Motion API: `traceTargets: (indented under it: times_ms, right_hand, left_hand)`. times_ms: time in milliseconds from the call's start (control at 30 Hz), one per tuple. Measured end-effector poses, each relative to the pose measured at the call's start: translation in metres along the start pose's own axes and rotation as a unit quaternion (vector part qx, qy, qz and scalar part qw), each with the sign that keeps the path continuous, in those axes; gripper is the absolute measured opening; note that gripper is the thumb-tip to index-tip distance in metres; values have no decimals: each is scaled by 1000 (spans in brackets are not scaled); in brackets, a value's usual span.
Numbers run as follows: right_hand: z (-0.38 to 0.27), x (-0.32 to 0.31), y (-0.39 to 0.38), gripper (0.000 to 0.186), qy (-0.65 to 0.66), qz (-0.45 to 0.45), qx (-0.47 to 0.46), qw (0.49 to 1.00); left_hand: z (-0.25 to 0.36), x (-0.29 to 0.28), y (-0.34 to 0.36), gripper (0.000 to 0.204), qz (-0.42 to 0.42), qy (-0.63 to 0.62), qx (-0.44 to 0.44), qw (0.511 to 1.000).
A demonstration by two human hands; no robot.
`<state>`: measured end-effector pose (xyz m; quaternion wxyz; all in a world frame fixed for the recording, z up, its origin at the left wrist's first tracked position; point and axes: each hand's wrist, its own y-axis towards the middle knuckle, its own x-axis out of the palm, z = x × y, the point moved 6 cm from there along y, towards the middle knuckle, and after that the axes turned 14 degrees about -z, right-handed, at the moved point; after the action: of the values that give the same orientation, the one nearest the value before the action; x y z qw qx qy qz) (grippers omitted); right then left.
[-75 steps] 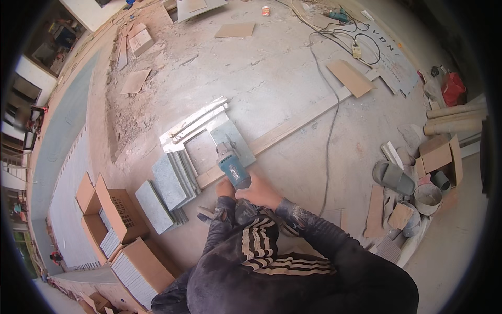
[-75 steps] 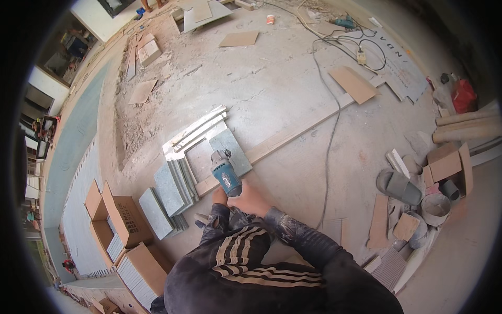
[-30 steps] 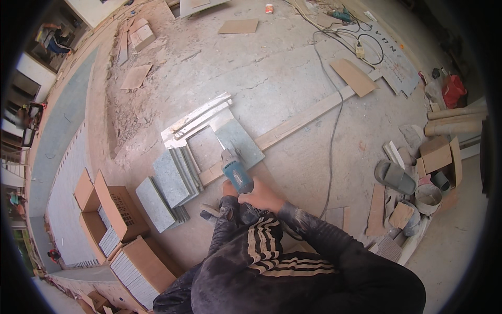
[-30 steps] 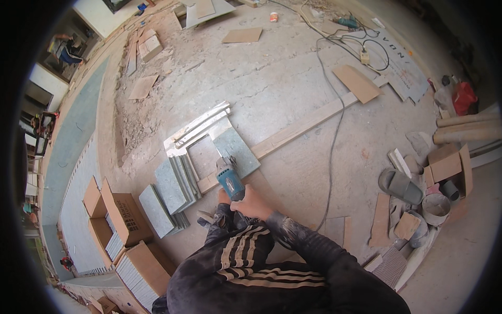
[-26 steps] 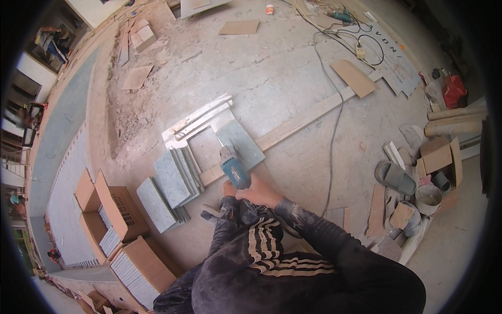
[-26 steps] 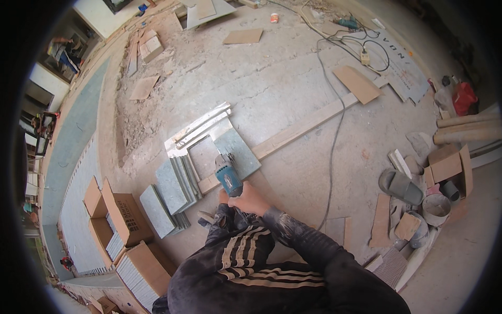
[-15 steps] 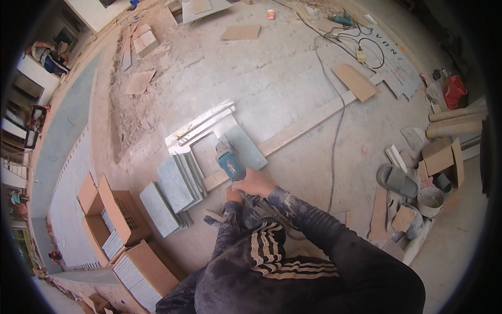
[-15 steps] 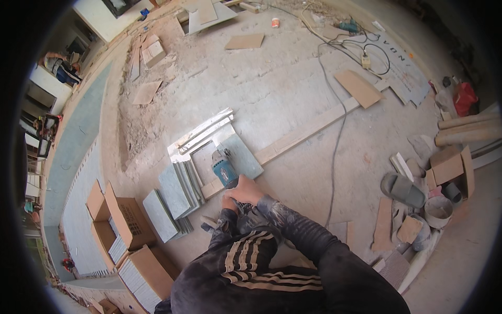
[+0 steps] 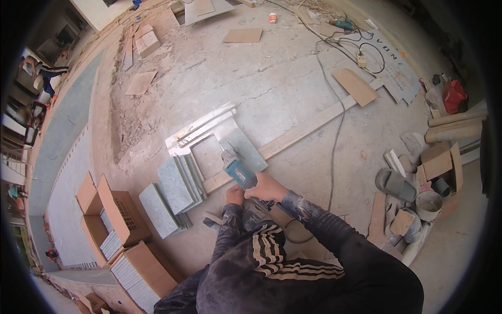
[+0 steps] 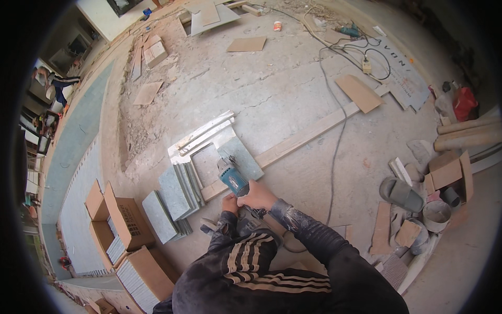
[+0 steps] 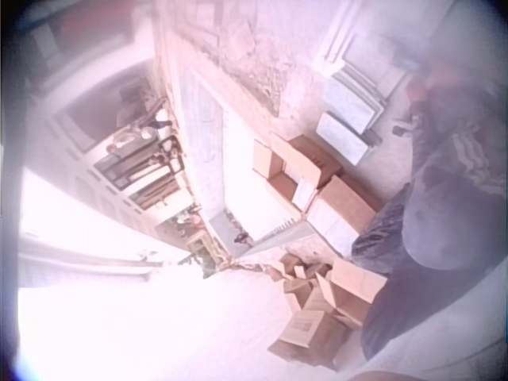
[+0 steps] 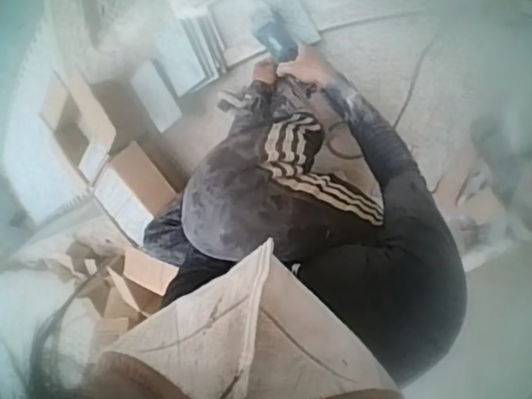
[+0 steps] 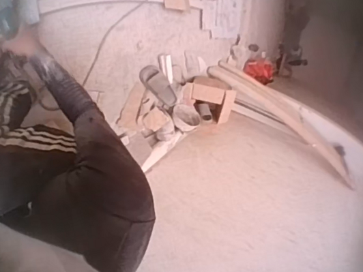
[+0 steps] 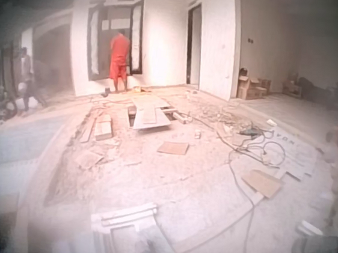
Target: The person cuts several green tiles using a handheld power grinder while sitting on the ground, then stands up and walks around the construction site.
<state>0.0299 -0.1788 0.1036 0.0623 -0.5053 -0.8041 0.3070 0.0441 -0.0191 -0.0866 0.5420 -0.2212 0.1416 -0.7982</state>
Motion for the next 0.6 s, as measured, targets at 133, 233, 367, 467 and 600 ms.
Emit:
traceTargets:
  times_ms: [133, 233, 367, 467, 600]
  right_hand:
    - [2, 3, -26, 60, 21, 18, -12, 1000]
    - [-3, 7, -43, 60, 47, 12, 21, 999]
    - [2, 13, -43, 60, 92, 11, 56, 994]
    - [7, 16, -25, 58, 113, 23, 22, 993]
    - [17, 14, 8, 56, 96, 51, -1, 994]
  left_hand:
    - [-1, 1, 1, 20, 7, 22, -9, 1000]
    - [-3, -2, 1, 23, 23, 51, -12, 998]
    - [6, 6, -2, 24, 13, 24, -29, 999]
    - [21, 7, -10, 23, 40, 87, -3, 995]
    - [25, 11, -12, 22, 18, 81, 24, 996]
